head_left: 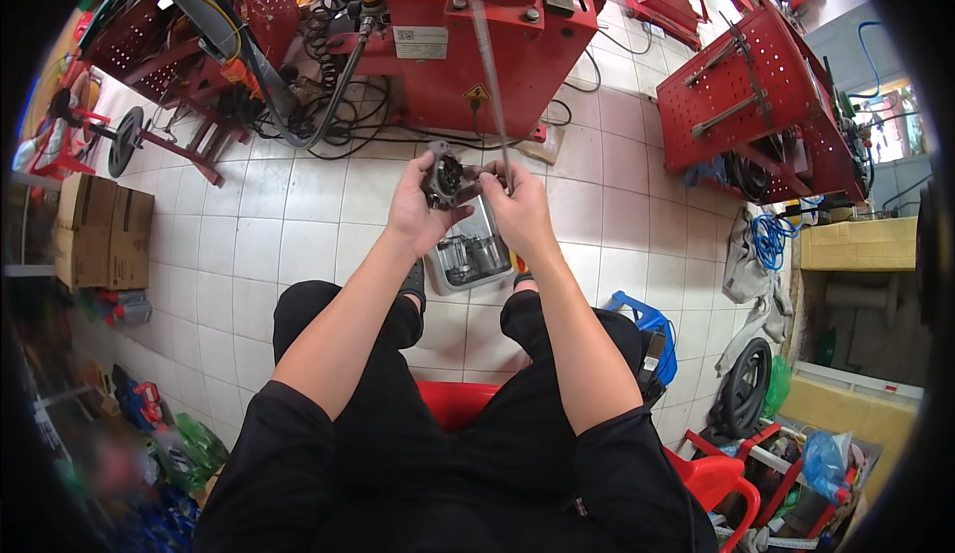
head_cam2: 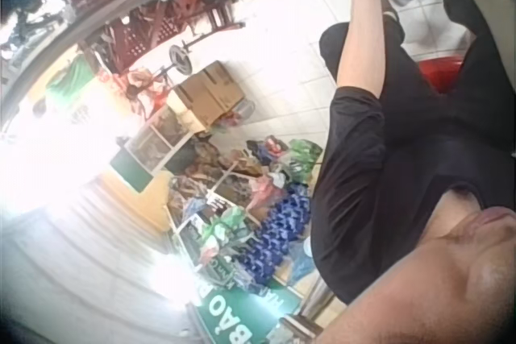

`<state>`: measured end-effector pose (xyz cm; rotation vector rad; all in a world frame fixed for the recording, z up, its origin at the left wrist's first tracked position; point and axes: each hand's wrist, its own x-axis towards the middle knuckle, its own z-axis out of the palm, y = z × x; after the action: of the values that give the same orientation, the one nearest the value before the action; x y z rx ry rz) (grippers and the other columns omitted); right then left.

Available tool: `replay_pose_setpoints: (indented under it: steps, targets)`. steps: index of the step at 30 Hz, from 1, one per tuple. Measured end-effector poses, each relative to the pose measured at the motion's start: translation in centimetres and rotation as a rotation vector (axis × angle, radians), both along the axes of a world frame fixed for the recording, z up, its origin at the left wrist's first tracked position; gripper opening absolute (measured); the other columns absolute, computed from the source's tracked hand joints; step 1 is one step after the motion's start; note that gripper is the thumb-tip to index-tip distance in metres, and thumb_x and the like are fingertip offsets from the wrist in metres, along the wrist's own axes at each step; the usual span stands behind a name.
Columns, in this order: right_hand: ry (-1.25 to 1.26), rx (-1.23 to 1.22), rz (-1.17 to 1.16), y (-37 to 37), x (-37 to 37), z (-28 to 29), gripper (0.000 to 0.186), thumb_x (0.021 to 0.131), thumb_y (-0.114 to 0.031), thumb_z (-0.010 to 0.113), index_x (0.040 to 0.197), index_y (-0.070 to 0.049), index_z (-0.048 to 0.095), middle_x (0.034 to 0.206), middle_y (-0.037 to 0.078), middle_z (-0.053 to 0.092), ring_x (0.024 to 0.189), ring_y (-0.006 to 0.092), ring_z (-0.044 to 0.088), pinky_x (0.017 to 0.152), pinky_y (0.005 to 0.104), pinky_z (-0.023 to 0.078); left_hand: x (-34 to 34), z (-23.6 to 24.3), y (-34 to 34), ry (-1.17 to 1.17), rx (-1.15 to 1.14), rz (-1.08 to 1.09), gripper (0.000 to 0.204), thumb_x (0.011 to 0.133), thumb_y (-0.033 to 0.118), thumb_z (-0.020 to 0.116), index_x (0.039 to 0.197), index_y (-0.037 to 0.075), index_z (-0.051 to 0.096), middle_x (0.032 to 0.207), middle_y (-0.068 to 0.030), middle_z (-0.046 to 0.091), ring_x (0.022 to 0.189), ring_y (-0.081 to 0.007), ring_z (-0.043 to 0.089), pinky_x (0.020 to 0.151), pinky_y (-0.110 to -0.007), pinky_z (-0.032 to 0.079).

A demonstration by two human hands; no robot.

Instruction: The person sits on a low stool in a workshop and uses a screwdriver to disassemble and manipulate small mechanical parts, including a cylindrical metal component and a metal tray. They repeatedly insert the screwdriver into the parts, rotate them, and place them into the tray.

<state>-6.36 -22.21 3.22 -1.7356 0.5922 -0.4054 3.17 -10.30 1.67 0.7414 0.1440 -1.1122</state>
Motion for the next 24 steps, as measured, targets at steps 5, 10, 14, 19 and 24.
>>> replay_pose_setpoints:
  steps: [5, 10, 14, 19, 24]
  targets:
    - [-0.030, 0.434, -0.058, -0.7, 0.0, 1.1, 0.016, 0.089, -0.014, 0.057, 0.097, 0.001, 0.058, 0.081, 0.007, 0.062, 0.041, 0.0046, 0.042, 0.036, 0.0191, 0.035, 0.1, -1.5, -0.1, -0.171, 0.275, -0.027, 0.028, 0.089, 0.040, 0.045, 0.102, 0.018, 0.056, 0.085, 0.0020, 0.061, 0.076, -0.0120, 0.057, 0.061, -0.030, 0.041]
    - [-0.062, 0.527, 0.019, -1.0, -0.2, 0.5, 0.021, 0.086, -0.014, 0.060, 0.099, 0.002, 0.057, 0.076, 0.005, 0.060, 0.040, 0.0038, 0.041, 0.036, 0.0194, 0.036, -0.6, 0.0, -0.1, -0.175, 0.205, -0.166, 0.030, 0.092, 0.038, 0.043, 0.102, 0.014, 0.057, 0.077, 0.0002, 0.058, 0.058, -0.0107, 0.052, 0.043, -0.024, 0.034]
    - [-0.043, 0.482, 0.043, -1.1, -0.3, 0.8, 0.023, 0.085, -0.014, 0.061, 0.101, 0.003, 0.058, 0.074, 0.004, 0.060, 0.041, 0.0042, 0.042, 0.037, 0.0200, 0.036, -0.6, 0.9, 0.0, -0.412, 0.319, -0.203, 0.028, 0.091, 0.034, 0.047, 0.104, 0.012, 0.056, 0.078, -0.0013, 0.059, 0.059, -0.0100, 0.053, 0.046, -0.023, 0.038]
    - [0.031, 0.461, 0.065, -1.1, -0.3, 1.2, 0.022, 0.085, -0.014, 0.061, 0.100, 0.003, 0.060, 0.071, 0.003, 0.061, 0.041, 0.0045, 0.043, 0.037, 0.0198, 0.035, -0.2, 1.0, 0.2, -0.398, 0.213, -0.206, 0.027, 0.089, 0.030, 0.054, 0.105, 0.008, 0.055, 0.079, -0.0020, 0.060, 0.065, -0.0105, 0.056, 0.054, -0.026, 0.050]
    - [0.006, 0.508, 0.072, -0.8, -0.2, 1.2, 0.021, 0.085, -0.014, 0.061, 0.098, 0.002, 0.060, 0.070, 0.002, 0.060, 0.041, 0.0041, 0.042, 0.038, 0.0194, 0.035, -0.2, 0.2, 0.0, -0.535, 0.258, -0.179, 0.022, 0.088, 0.021, 0.058, 0.103, 0.005, 0.057, 0.084, -0.0022, 0.061, 0.076, -0.0095, 0.059, 0.065, -0.028, 0.053]
